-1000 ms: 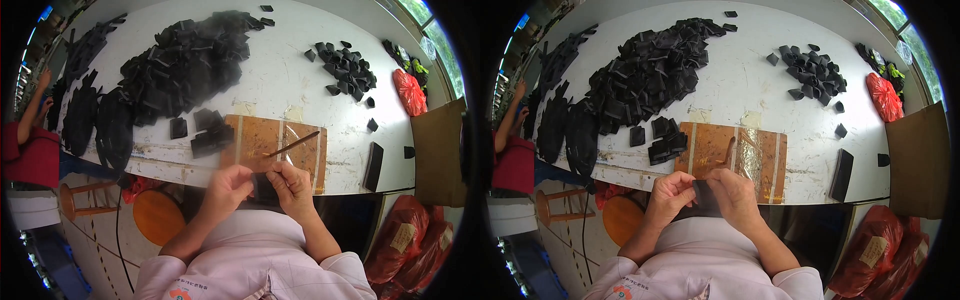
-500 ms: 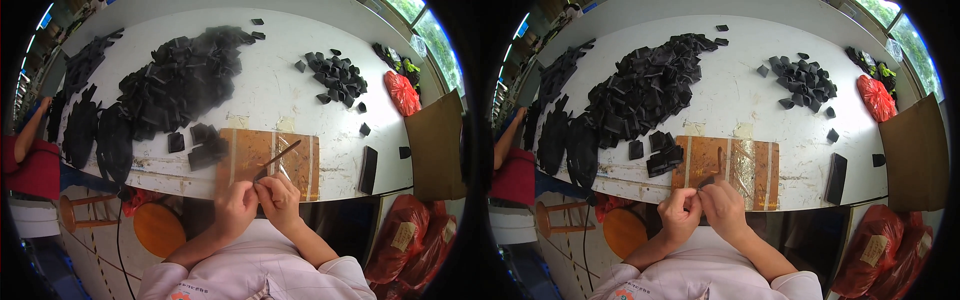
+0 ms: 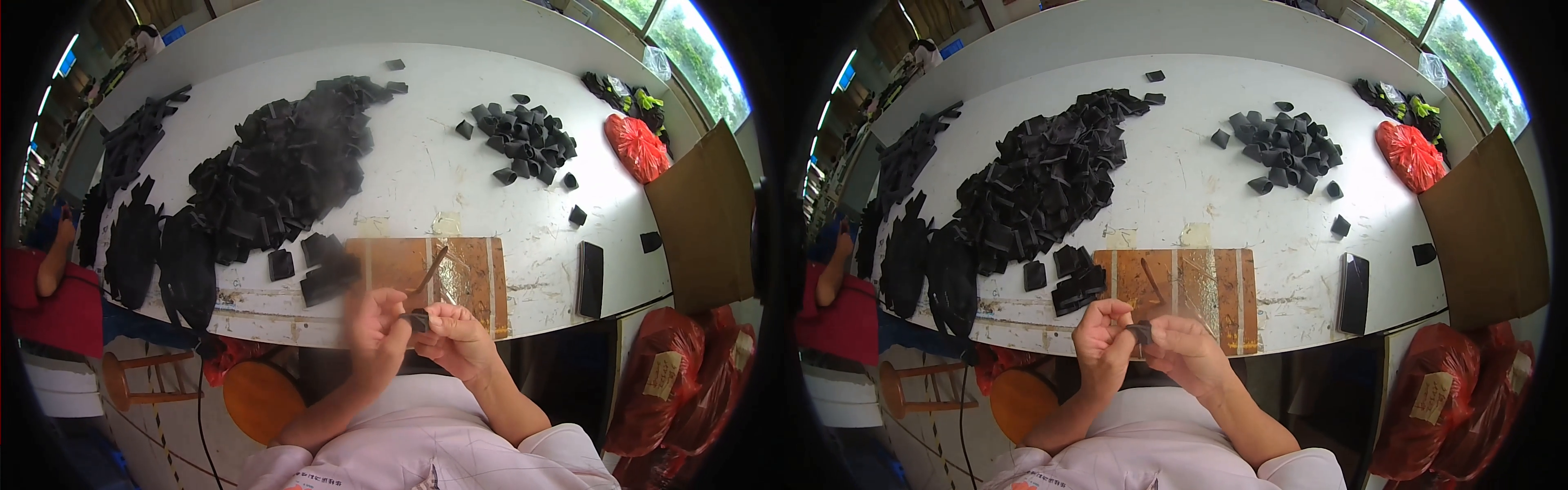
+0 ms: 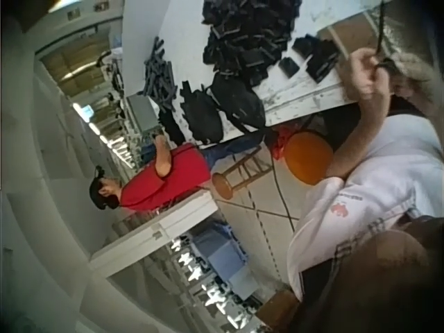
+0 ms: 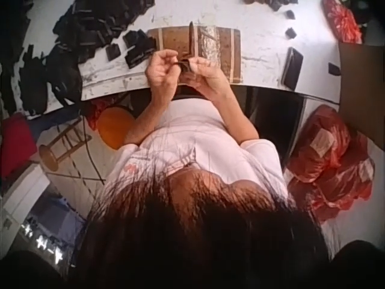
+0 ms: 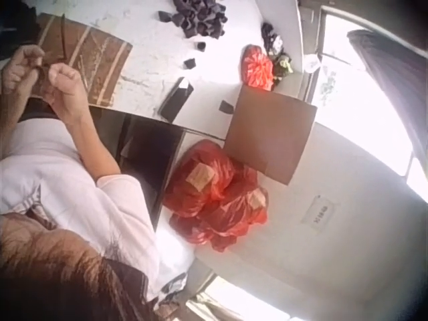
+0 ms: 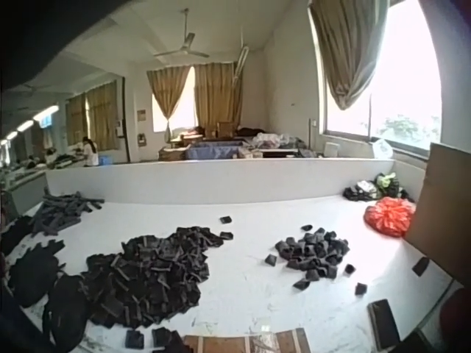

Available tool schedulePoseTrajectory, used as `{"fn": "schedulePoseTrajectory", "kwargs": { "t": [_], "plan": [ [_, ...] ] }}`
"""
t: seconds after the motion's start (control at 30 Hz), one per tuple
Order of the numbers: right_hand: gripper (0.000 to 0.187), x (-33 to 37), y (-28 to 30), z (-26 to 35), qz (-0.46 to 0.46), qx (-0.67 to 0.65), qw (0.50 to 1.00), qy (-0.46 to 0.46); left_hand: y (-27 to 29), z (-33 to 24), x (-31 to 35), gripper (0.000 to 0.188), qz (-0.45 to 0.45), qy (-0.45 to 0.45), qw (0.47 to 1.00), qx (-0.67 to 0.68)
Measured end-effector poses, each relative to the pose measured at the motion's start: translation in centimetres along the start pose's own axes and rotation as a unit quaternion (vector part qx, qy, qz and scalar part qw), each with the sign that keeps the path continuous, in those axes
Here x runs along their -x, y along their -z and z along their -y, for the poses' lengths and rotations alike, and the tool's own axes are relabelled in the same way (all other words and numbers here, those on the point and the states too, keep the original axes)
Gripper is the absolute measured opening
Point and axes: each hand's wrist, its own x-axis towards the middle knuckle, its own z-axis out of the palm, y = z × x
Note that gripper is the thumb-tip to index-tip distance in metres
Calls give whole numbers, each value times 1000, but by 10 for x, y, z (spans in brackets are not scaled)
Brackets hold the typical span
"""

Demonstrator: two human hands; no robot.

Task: Applying adhesive and assembling rubber strips onto a template at a workbench.

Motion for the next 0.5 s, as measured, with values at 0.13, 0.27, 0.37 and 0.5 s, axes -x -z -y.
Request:
{"fn": "schedulePoseTrajectory", "kwargs": {
  "t": [0.13, 0.27, 0.37, 0.5],
  "plan": [
    [20, 8, -12, 20, -5, 230, 969, 88, -17, -14, -3, 16, -52, -109, 991, -63],
    [21, 13, -67, 60, 32, 328, 919, 216, -12, -62, -26, 25, 221, 133, 876, 408],
    [22, -6, -84, 83, 67, 332, 927, 161, -17, -75, -37, 33, 254, 179, 805, 506],
    [29, -29, -42, 81, 111, 327, 934, 88, -5, -44, -48, 27, 201, 189, 864, 421]
  ]
}}
